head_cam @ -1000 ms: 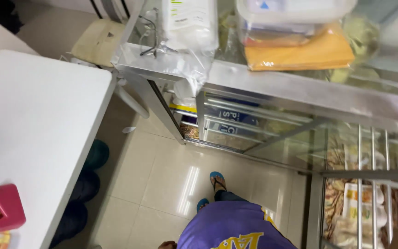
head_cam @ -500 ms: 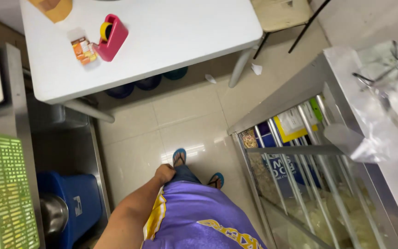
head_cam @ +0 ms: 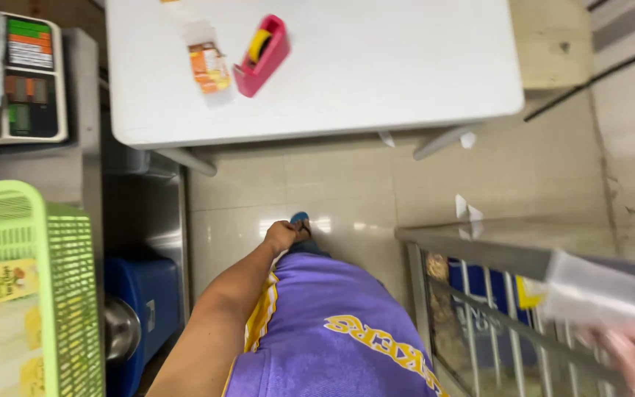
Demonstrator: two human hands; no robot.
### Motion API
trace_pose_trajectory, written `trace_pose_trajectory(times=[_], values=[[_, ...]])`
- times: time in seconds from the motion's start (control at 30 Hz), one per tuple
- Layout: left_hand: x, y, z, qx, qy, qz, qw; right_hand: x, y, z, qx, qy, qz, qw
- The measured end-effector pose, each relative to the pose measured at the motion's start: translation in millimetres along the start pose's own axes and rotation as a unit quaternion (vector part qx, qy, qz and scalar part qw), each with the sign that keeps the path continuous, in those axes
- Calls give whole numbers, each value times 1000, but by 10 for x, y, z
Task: Labeling and sealing bags of food products using tape and labels at a packaging station.
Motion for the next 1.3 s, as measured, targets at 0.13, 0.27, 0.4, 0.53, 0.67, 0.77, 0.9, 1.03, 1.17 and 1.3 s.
trace_pose_trajectory(times=[0.13, 0.27, 0.4, 0.53, 0.67, 0.77, 0.9, 1.03, 1.17, 1.3], values=[[-171, -201, 586, 129, 72, 45, 988, -792, -263, -1530, 38, -38, -13, 998], [-295, -405, 909, 329, 153, 93, 927, -1930, -247, -2778, 117, -128, -47, 984], [-167, -348, 1118, 372, 174, 143, 901, -3043, -866, -3799, 150, -165, -18, 975], [-163, -387, 1034, 412, 225, 192, 862, -4222, -1466, -4741, 210, -166, 128, 955], [-179, -59, 1272, 455, 309, 211, 808, -5431, -2227, -5676, 95, -173, 193, 961], [-351, 65, 1379, 513, 397, 176, 741, -5941, -2940, -5968, 94, -153, 213, 961], [-446, 626, 1954, 514, 394, 193, 737, -5448, -3552, -6045, 25, -213, 134, 967], [-826, 667, 2497, 462, 414, 125, 774, -5440, -2459, -6697, 208, -228, 184, 933], [-1379, 486, 3207, 402, 399, 52, 822, -4932, -1710, -6760, 290, -318, -48, 901], [-1859, 602, 4103, 406, 389, 10, 827, -4653, -1075, -6635, 359, -347, -61, 864]])
Point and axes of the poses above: each hand's wrist, its own x-axis away from the middle knuckle, its own z-axis out of the back of the hand, y = z × x, the point moved 2 cm from there along -x, towards the middle knuckle, and after that the axes turned 12 degrees about -z, right-handed, at the moved point
